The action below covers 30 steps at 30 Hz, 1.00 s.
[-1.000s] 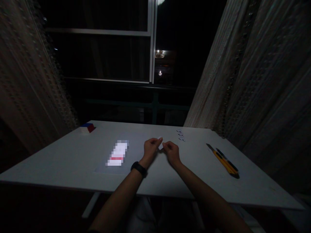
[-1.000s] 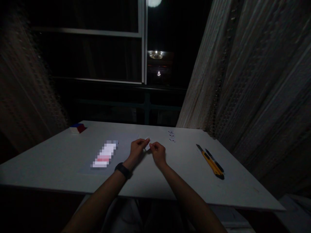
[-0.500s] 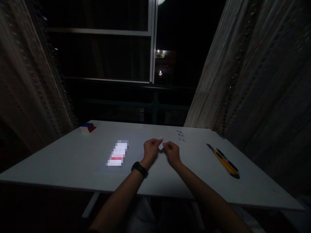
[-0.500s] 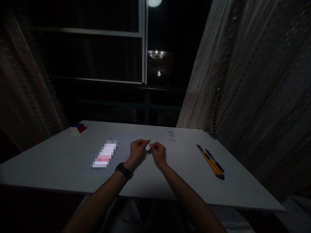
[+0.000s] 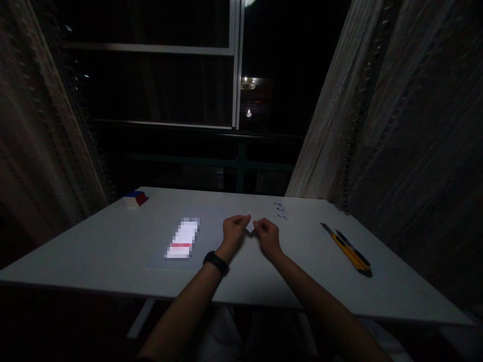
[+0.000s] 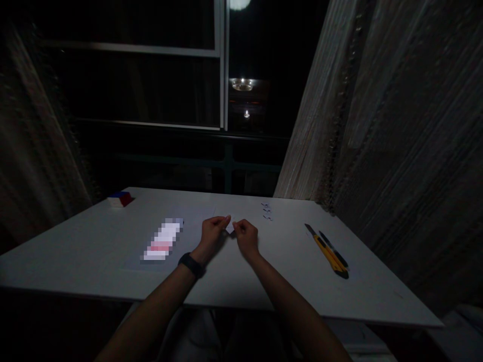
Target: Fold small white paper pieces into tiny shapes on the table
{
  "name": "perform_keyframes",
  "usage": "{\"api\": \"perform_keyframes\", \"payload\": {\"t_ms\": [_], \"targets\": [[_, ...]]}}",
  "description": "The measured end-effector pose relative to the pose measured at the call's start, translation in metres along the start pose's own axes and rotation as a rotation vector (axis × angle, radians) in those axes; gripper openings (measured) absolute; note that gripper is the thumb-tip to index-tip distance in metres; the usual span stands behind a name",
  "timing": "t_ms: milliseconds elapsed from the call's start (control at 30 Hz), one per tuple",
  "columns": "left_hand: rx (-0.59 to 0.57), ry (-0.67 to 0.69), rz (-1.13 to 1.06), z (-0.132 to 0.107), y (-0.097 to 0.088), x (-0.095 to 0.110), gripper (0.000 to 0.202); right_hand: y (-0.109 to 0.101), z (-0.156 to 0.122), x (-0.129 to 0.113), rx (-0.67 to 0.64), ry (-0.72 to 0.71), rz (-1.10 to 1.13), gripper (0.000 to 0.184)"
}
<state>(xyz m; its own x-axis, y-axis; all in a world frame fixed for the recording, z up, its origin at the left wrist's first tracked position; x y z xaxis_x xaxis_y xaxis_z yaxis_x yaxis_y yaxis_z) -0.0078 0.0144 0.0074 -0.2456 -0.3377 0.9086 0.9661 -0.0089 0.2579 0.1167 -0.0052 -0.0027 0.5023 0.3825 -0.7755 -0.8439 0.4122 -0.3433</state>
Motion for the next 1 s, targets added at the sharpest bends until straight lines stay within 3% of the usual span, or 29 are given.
{"api": "perform_keyframes", "payload": {"t_ms": [300, 700, 1000], "targets": [[-0.019, 0.002, -0.07, 0.0003, 0.0003, 0.0052, 0.036, 0.0019, -0.0017, -0.0042, -0.035, -0.023, 0.013, 0.031], [0.076, 0.005, -0.041, 0.0015, -0.0017, 0.0041, 0.037, 0.0052, -0.004, -0.0046, -0.085, -0.034, -0.016, 0.029], [-0.019, -0.027, 0.02, -0.0005, -0.0018, 0.0073, 0.05, 0.0019, -0.0022, -0.007, -0.017, 0.005, 0.024, 0.031]]}}
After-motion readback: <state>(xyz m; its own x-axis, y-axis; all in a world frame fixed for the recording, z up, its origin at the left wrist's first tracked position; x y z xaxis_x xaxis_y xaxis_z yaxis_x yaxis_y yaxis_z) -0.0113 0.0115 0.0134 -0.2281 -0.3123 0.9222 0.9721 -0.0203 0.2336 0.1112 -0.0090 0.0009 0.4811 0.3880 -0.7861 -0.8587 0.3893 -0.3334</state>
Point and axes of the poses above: each hand's wrist, its own z-axis towards the middle knuckle, its own y-axis out of the palm, x = y × z, the point moved 2 cm from there along z, towards the middle knuckle, and after that the axes turned 11 degrees about -z, right-handed, at the moved point
